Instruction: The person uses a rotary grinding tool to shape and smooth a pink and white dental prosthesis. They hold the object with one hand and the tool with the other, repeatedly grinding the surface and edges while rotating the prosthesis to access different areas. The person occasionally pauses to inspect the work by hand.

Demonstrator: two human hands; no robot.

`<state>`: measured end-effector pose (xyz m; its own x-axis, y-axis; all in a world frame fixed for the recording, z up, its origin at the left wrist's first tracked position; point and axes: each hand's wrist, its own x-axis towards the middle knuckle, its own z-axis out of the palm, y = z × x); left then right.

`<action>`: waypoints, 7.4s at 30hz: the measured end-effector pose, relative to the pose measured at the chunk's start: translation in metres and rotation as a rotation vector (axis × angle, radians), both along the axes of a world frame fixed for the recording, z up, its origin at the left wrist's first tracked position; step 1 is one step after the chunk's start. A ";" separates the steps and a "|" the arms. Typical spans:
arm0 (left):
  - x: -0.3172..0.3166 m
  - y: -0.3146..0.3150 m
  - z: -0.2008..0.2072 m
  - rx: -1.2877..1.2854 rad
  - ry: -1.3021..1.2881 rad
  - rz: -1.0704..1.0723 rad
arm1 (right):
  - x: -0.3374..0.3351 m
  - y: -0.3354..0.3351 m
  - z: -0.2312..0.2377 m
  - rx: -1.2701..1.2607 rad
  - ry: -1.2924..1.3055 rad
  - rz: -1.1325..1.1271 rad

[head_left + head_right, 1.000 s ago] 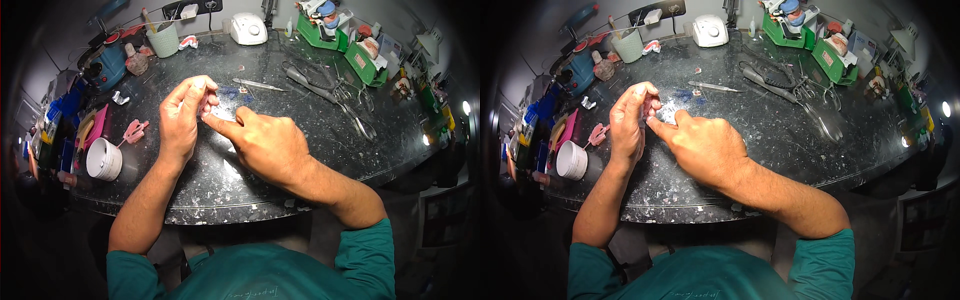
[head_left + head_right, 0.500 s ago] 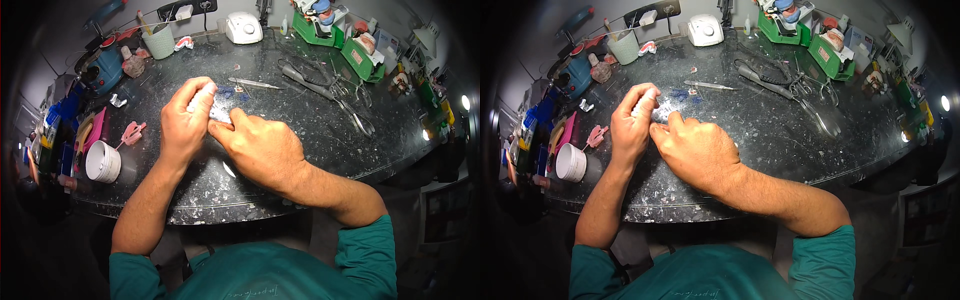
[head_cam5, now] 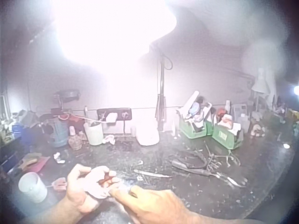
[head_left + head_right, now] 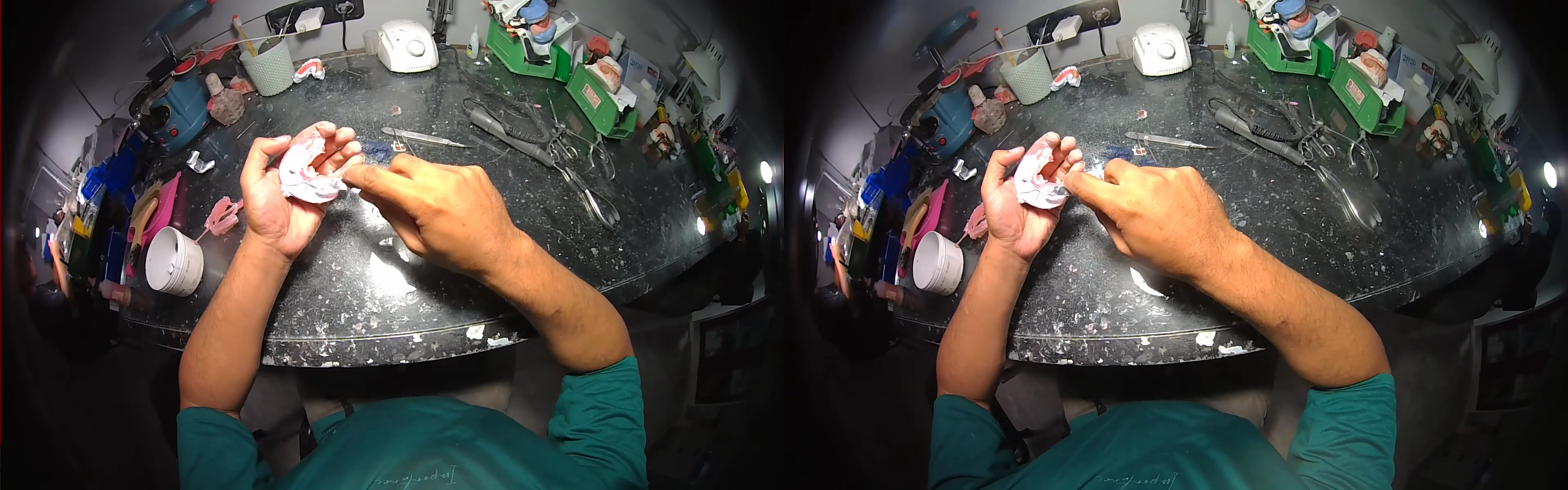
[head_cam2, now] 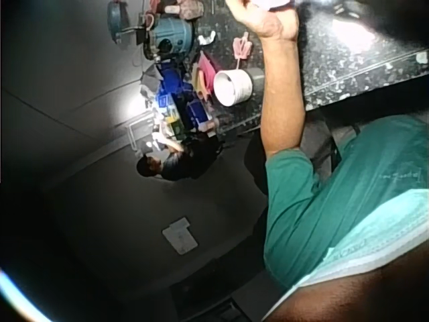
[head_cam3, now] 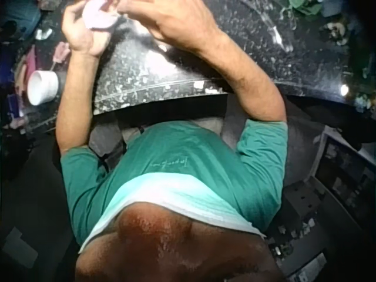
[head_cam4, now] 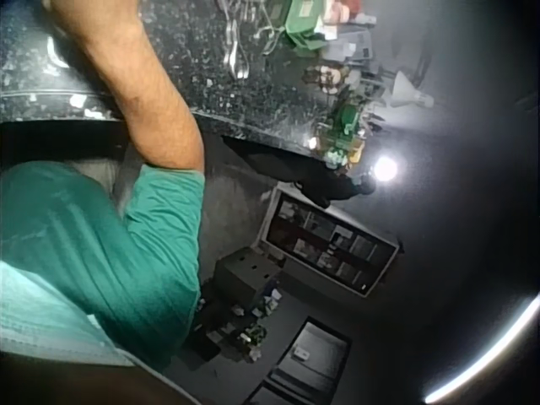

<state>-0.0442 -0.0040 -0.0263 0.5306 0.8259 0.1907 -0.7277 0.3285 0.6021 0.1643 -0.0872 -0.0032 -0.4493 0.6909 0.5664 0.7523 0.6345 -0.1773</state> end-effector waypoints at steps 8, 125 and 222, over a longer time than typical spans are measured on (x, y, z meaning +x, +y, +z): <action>0.004 -0.002 0.006 0.024 0.190 -0.014 | -0.005 -0.007 0.000 -0.079 -0.067 0.017; 0.005 -0.022 0.024 0.210 0.336 0.028 | 0.148 0.068 -0.007 -0.290 0.083 -0.821; 0.032 -0.030 -0.001 -0.035 -0.074 0.009 | -0.031 -0.005 -0.019 0.252 0.544 0.313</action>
<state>-0.0127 -0.0339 -0.0270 0.5090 0.8372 0.2003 -0.7728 0.3420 0.5346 0.1329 -0.0923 -0.0223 -0.2122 0.3917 0.8953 0.3719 0.8796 -0.2967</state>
